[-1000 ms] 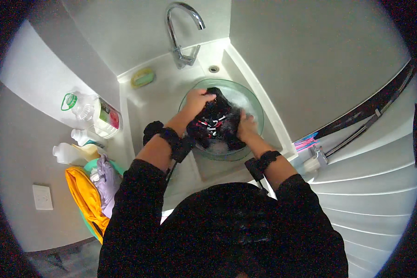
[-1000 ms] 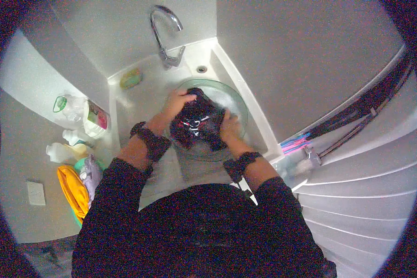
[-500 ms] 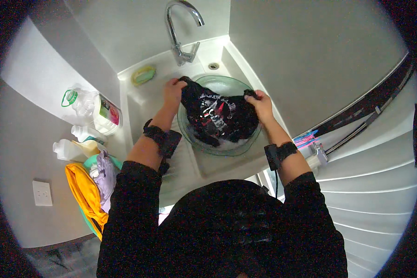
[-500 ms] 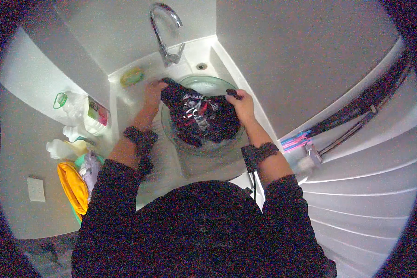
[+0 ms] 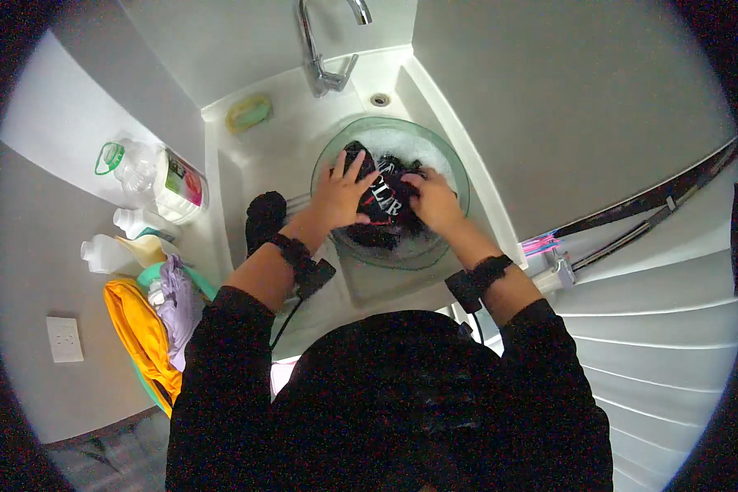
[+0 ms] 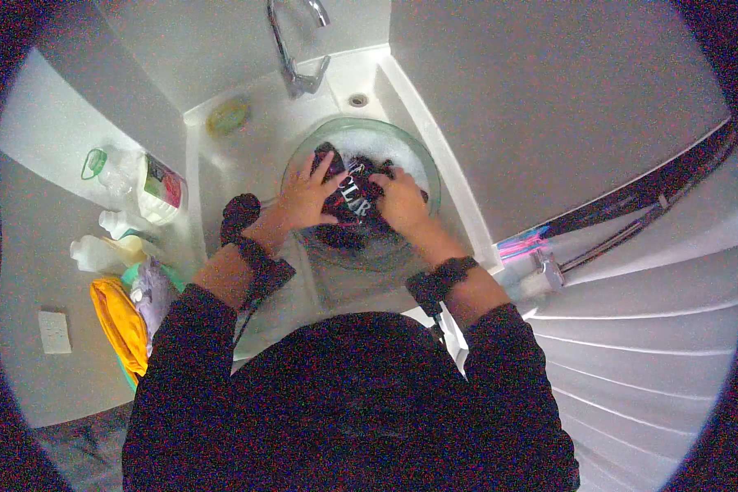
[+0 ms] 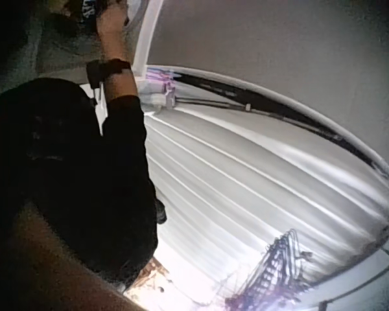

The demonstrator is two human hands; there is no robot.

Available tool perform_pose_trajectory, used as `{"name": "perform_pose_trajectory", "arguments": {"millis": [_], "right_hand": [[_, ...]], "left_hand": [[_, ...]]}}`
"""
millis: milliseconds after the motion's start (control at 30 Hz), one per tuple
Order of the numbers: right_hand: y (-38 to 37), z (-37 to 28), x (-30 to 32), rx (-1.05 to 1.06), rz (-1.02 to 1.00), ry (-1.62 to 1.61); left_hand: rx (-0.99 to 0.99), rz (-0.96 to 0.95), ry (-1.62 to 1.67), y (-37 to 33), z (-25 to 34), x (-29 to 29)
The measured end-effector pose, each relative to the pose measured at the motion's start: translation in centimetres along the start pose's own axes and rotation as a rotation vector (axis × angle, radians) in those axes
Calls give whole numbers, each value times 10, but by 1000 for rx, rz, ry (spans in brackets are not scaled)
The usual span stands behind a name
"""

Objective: The recorder is hand-washing various pieces of clothing in a bowl of soapy water within a sink.

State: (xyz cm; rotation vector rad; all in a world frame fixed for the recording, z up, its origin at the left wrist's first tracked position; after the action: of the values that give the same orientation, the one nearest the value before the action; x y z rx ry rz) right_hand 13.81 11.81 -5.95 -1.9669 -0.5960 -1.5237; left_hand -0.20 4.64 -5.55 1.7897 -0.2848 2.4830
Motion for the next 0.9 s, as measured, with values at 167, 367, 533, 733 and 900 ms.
{"name": "perform_pose_trajectory", "arguments": {"millis": [167,367,533,733,900], "right_hand": [[11,-2,-69,-34,-469,281],[14,12,-95,-15,-560,243],[7,6,-105,22,-607,284],[20,39,-169,17,-810,358],[3,24,-162,127,-668,449]], "left_hand": [[120,-229,-31,4,-18,-47],[159,-339,-46,-7,-28,-81],[169,-339,-106,-6,-52,-106],[169,-410,-50,-11,-41,-108],[217,-396,-70,-7,-61,-124]]}}
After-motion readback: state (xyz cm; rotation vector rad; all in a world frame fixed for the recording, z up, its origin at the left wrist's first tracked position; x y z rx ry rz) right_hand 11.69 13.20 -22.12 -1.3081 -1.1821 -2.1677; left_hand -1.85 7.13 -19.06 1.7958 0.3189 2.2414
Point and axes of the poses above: each hand's wrist, its own y-axis away from the middle knuckle, its own x-axis out of the back of the hand, z = x × y, the point moved 10 cm from there along -y, towards the middle knuckle, and after that the axes turned 14 degrees about y, right-handed, at the moved point
